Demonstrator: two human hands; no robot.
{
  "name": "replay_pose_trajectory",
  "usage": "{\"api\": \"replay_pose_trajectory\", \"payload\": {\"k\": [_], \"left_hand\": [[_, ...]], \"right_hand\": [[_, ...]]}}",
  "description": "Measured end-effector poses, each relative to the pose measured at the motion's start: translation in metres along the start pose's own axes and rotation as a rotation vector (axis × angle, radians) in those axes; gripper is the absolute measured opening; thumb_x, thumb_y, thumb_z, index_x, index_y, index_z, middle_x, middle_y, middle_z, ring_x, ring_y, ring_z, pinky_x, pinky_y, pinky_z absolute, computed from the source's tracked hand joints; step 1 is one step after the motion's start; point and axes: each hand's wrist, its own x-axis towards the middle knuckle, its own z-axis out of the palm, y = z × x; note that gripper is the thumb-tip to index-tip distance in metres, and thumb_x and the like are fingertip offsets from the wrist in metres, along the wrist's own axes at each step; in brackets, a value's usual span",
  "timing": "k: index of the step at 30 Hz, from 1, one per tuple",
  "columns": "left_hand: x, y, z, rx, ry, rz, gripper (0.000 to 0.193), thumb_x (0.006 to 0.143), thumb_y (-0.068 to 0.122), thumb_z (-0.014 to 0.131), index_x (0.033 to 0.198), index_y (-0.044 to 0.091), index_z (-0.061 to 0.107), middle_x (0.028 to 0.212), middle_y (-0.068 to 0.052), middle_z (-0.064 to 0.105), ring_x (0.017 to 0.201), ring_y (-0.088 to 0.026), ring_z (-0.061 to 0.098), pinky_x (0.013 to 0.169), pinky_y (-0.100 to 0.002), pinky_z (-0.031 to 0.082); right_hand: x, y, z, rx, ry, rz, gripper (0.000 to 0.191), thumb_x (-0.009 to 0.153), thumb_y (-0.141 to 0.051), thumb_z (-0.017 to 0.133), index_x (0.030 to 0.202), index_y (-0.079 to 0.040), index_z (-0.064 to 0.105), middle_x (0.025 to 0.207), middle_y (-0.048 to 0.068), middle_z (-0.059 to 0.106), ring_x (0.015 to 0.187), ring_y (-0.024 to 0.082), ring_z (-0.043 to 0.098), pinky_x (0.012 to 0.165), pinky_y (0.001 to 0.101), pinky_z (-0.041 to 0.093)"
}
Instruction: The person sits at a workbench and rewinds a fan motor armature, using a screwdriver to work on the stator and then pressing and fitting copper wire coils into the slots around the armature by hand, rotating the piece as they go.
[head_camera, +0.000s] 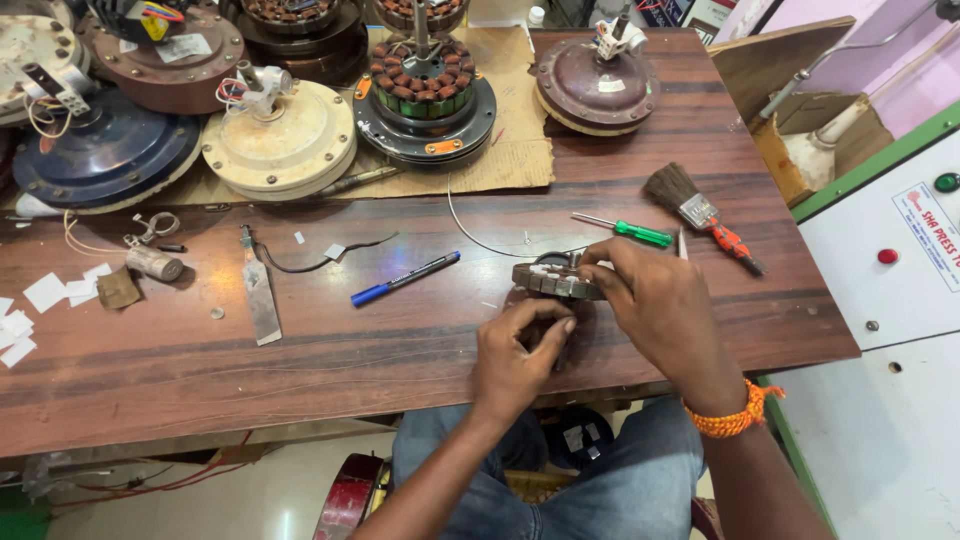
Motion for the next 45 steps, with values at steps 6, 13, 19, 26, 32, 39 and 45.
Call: {"api": "replay_pose_trajectory", "payload": {"k": [6, 13, 19, 26, 32, 39, 45], "left_hand": [[0.001, -0.015, 0.017, -0.416, 0.062, -0.165, 0.013, 0.095, 0.009, 0.073, 0.102, -0.002, 0.073, 0.089, -0.003, 0.076, 0.075, -0.005, 0.065, 0.066, -0.021, 0.052], [0.002, -0.012, 0.030, -0.653, 0.130, -0.384, 0.015, 0.094, 0.009, 0.072, 0.100, -0.005, 0.070, 0.084, -0.008, 0.076, 0.047, -0.005, 0.049, 0.040, -0.023, 0.037], [-0.005, 0.033, 0.014, 0.341, 0.316, 0.385, 0.013, 0.091, 0.010, 0.076, 0.102, 0.010, 0.069, 0.099, -0.003, 0.074, 0.091, -0.020, 0.067, 0.085, -0.034, 0.051], [0.058, 0.038, -0.031, 0.534, -0.238, 0.712, 0.038, 0.084, 0.016, 0.080, 0.121, 0.011, 0.071, 0.115, -0.002, 0.074, 0.098, -0.022, 0.067, 0.086, -0.037, 0.054], [0.067, 0.024, -0.031, 0.501, -0.306, 0.661, 0.038, 0.082, 0.018, 0.082, 0.119, 0.020, 0.075, 0.110, 0.004, 0.077, 0.088, -0.017, 0.068, 0.078, -0.032, 0.057], [0.069, 0.020, -0.035, 0.493, -0.330, 0.592, 0.040, 0.082, 0.020, 0.082, 0.121, 0.024, 0.075, 0.110, 0.005, 0.078, 0.085, -0.016, 0.069, 0.074, -0.031, 0.058], [0.073, 0.019, -0.036, 0.452, -0.344, 0.539, 0.038, 0.083, 0.025, 0.082, 0.120, 0.021, 0.075, 0.102, 0.002, 0.075, 0.085, -0.018, 0.068, 0.073, -0.032, 0.058]], "right_hand": [[0.015, 0.015, 0.006, 0.069, -0.080, 0.018, 0.015, 0.093, -0.018, 0.071, 0.102, -0.006, 0.072, 0.083, 0.015, 0.072, 0.072, 0.032, 0.071, 0.060, 0.0418, 0.052], [0.025, 0.039, 0.013, 0.002, -0.287, 0.372, 0.016, 0.091, -0.019, 0.073, 0.101, -0.007, 0.075, 0.067, 0.019, 0.066, 0.055, 0.027, 0.063, 0.055, 0.0406, 0.048], [0.010, 0.072, 0.014, 0.144, -0.081, 0.370, 0.015, 0.092, -0.018, 0.072, 0.099, -0.005, 0.075, 0.078, 0.013, 0.074, 0.062, 0.013, 0.066, 0.060, 0.0345, 0.051], [-0.006, 0.071, -0.014, 0.202, -0.095, 0.521, 0.019, 0.094, -0.019, 0.073, 0.104, -0.003, 0.074, 0.072, 0.008, 0.067, 0.066, 0.011, 0.056, 0.061, 0.0320, 0.046], [-0.029, 0.039, -0.032, 0.436, -0.180, 0.524, 0.017, 0.090, -0.018, 0.071, 0.098, -0.003, 0.076, 0.076, -0.001, 0.071, 0.072, 0.004, 0.060, 0.063, 0.0266, 0.050], [-0.054, 0.017, -0.012, 0.255, -0.236, 0.520, 0.018, 0.086, -0.021, 0.074, 0.099, -0.009, 0.076, 0.072, 0.010, 0.075, 0.063, 0.015, 0.070, 0.060, 0.0324, 0.054], [-0.067, 0.013, 0.040, 0.199, -0.168, 0.268, 0.015, 0.087, -0.017, 0.072, 0.099, -0.010, 0.077, 0.084, 0.014, 0.076, 0.073, 0.031, 0.074, 0.062, 0.0388, 0.055]]}}
